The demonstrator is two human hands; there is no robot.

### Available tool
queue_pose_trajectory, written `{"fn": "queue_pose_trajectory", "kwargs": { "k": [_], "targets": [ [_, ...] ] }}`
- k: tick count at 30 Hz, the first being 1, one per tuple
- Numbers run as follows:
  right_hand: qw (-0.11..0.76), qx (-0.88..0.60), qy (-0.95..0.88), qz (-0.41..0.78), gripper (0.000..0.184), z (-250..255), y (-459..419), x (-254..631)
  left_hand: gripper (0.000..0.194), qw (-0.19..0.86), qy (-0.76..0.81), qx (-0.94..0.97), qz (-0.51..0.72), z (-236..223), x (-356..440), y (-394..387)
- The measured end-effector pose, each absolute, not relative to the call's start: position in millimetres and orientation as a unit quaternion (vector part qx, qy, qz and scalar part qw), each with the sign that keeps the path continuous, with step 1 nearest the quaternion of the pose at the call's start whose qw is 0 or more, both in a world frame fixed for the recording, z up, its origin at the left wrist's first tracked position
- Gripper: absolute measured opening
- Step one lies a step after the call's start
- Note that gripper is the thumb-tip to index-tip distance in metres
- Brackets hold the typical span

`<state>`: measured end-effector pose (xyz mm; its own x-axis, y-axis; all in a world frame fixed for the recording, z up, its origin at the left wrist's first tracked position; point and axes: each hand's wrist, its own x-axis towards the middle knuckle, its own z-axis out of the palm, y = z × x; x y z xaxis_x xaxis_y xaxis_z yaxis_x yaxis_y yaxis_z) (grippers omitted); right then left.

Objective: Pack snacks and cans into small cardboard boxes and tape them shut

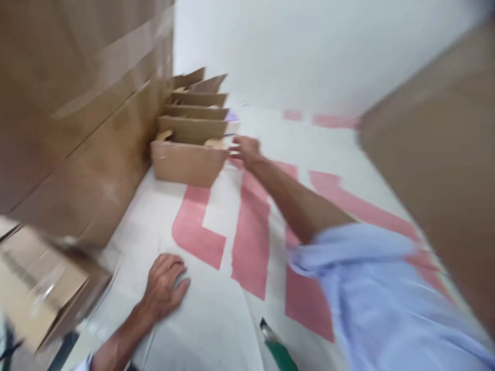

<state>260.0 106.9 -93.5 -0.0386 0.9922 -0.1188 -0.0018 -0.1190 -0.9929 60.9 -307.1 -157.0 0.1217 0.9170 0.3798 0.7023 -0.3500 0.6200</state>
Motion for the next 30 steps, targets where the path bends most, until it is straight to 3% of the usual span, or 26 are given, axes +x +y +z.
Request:
{"fn": "queue_pose_trajectory", "kwargs": {
  "k": [4, 7, 11, 14, 17, 20, 25, 30],
  "targets": [
    [0.455, -0.503, -0.530, 0.509, 0.019, -83.7, 34.1, 278.0, 0.009, 0.171, 0.559, 0.737, 0.338, -168.2, 58.2, -311.2],
    [0.438, -0.400, -0.642, 0.486, 0.026, -59.6, -44.0, 282.5, 0.011, 0.172, 0.562, 0.737, 0.335, -165.0, 58.9, -317.6],
    [0.389, -0.405, -0.714, 0.418, 0.034, -18.3, -166.9, 293.4, 0.024, 0.140, 0.537, 0.752, 0.355, -107.4, 41.3, -349.8],
    [0.300, -0.453, -0.759, 0.357, 0.039, -10.6, -244.0, 320.6, 0.028, -0.011, 0.604, 0.707, 0.368, -44.6, -10.4, -390.4],
    [0.229, -0.505, -0.747, 0.366, 0.045, -34.9, -298.2, 360.2, 0.049, -0.080, 0.740, 0.611, 0.269, -4.0, -75.3, -423.8],
    [0.190, -0.555, -0.736, 0.337, 0.048, -78.7, -336.4, 395.8, 0.062, -0.051, 0.806, 0.564, 0.173, -1.4, -111.1, -436.6],
    [0.112, -0.595, -0.769, 0.208, 0.041, -137.9, -380.6, 418.6, 0.068, -0.062, 0.784, 0.592, 0.175, -33.9, -64.1, -436.3],
    [0.060, -0.614, -0.777, 0.125, 0.033, -154.6, -394.6, 410.2, 0.063, -0.045, 0.767, 0.605, 0.210, -35.9, -15.8, -438.8]
  ]
}}
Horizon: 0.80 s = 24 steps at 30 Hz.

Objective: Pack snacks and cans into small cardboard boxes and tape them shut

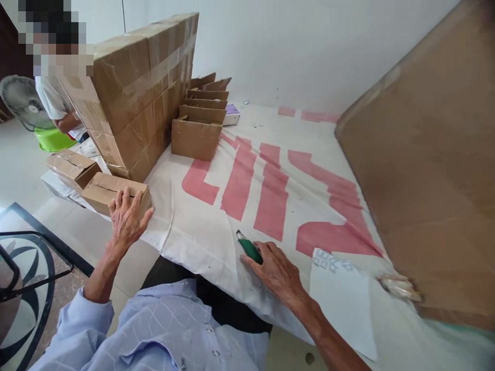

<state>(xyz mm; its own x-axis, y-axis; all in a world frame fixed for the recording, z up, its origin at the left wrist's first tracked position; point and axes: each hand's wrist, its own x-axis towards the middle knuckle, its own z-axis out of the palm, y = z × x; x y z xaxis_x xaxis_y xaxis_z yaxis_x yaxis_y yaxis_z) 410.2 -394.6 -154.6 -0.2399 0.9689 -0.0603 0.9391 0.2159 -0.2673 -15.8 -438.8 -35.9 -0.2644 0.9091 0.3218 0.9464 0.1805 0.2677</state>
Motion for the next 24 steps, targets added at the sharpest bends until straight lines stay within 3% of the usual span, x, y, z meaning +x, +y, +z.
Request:
{"fn": "queue_pose_trajectory", "kwargs": {
  "k": [5, 8, 13, 17, 20, 24],
  "targets": [
    [0.072, -0.605, -0.788, 0.086, 0.025, -161.6, -397.4, 409.9, 0.063, 0.074, -0.822, -0.495, -0.271, -4.5, -82.7, -429.9],
    [0.094, -0.604, -0.788, 0.073, 0.017, -169.2, -402.2, 411.0, 0.066, 0.030, -0.858, -0.435, -0.269, 0.8, -121.6, -424.6],
    [0.156, -0.616, -0.767, 0.095, 0.018, -168.5, -403.4, 410.4, 0.061, -0.020, -0.795, -0.494, -0.351, -22.2, -102.4, -439.6],
    [0.256, -0.620, -0.711, 0.209, 0.025, -142.3, -395.0, 402.8, 0.073, -0.192, -0.715, -0.512, -0.436, -44.8, -59.3, -452.9],
    [0.309, -0.594, -0.654, 0.353, 0.033, -114.3, -390.1, 387.2, 0.066, -0.330, -0.632, -0.514, -0.477, -60.5, -39.1, -445.2],
    [0.350, -0.540, -0.625, 0.442, 0.043, -75.7, -388.0, 367.5, 0.063, -0.389, -0.544, -0.553, -0.497, -75.5, -25.0, -420.6]
  ]
}}
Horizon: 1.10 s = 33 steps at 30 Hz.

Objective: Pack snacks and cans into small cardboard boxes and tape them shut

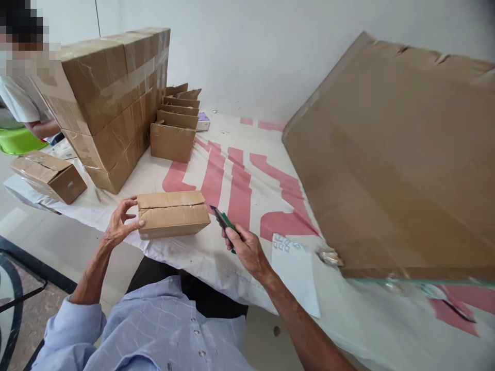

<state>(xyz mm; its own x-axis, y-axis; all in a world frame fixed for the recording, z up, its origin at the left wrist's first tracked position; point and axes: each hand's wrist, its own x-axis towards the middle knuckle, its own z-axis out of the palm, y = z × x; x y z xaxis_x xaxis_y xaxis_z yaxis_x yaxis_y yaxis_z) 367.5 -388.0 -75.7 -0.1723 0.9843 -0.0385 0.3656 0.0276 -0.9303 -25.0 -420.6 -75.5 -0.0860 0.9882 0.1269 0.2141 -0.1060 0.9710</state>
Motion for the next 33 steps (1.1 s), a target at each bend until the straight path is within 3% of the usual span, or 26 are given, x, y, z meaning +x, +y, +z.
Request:
{"fn": "queue_pose_trajectory", "kwargs": {
  "k": [5, 11, 15, 26, 29, 33],
  "targets": [
    [0.316, -0.478, -0.726, 0.381, 0.036, -18.5, -377.2, 357.2, 0.074, 0.411, 0.503, 0.598, 0.470, -79.4, -10.6, -403.0],
    [0.203, -0.378, -0.864, 0.265, 0.028, 31.7, -347.7, 325.9, 0.068, 0.409, 0.508, 0.602, 0.460, -79.9, 5.0, -403.4],
    [0.144, -0.345, -0.906, 0.201, 0.024, 39.0, -333.2, 302.0, 0.063, 0.405, 0.505, 0.609, 0.458, -79.9, 8.0, -404.2],
    [0.054, -0.321, -0.942, 0.083, 0.022, 41.9, -318.6, 265.5, 0.073, 0.382, 0.508, 0.628, 0.450, -82.4, 7.7, -404.1],
    [0.053, -0.319, -0.945, 0.047, 0.017, 37.1, -310.4, 277.0, 0.072, 0.384, 0.509, 0.625, 0.451, -83.7, 5.1, -402.1],
    [0.100, -0.366, -0.923, 0.061, 0.029, 37.8, -297.2, 335.6, 0.073, 0.387, 0.506, 0.627, 0.449, -82.4, 2.7, -399.9]
  ]
}}
